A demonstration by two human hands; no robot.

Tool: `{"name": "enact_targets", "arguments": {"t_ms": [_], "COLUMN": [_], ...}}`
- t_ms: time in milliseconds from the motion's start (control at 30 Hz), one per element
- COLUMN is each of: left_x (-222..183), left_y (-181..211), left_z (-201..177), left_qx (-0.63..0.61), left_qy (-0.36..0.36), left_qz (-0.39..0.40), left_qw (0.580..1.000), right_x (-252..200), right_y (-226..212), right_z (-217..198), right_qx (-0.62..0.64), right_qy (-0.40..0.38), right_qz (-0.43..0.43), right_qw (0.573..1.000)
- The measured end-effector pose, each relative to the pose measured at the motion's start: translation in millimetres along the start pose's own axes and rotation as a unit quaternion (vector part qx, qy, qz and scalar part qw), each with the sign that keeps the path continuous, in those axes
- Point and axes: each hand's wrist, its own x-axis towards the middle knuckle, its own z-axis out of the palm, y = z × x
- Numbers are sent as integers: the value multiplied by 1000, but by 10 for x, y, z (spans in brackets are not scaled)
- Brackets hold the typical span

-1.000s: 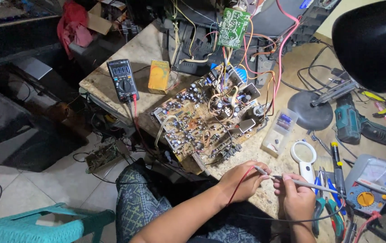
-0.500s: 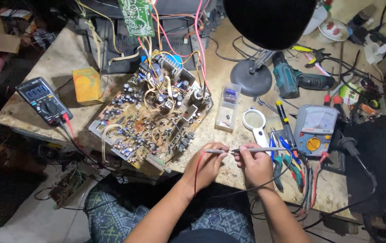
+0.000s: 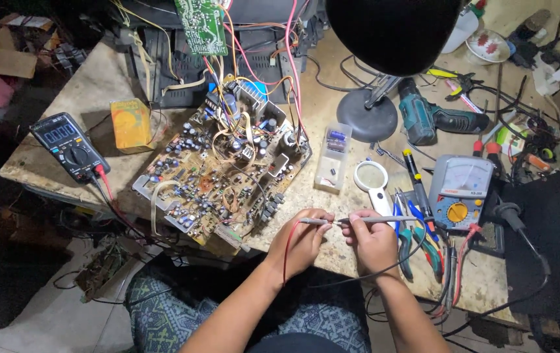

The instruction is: Repairing a television circuit board by desoldering components, inspecting the board, and testing circuits with a multimeter.

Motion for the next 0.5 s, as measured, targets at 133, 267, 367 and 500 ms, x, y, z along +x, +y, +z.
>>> {"name": "enact_targets", "arguments": {"t_ms": [133,267,367,500], "left_x": [-17,-29,-42,-58], "left_y": [2,27,38,66], "left_z": [2,-45,-59,-74], "left_qx": [-3,-5,-6,-4], "left_qy": [0,-13,-11,7], "left_qz": [1,-18,-19,-23], "left_qw": [1000,1000,1000,1000], "right_x": [3,-22,-22,-25], "right_y": [8,-28,-2,15], "right_z": [-13,-4,-18,-22], "right_qx": [-2,-8,1,-4], "right_qy": [-2,-4,-7,-19], "right_qz": [1,0,-2,-11], "right_qw": [1000,1000,1000,1000]}}
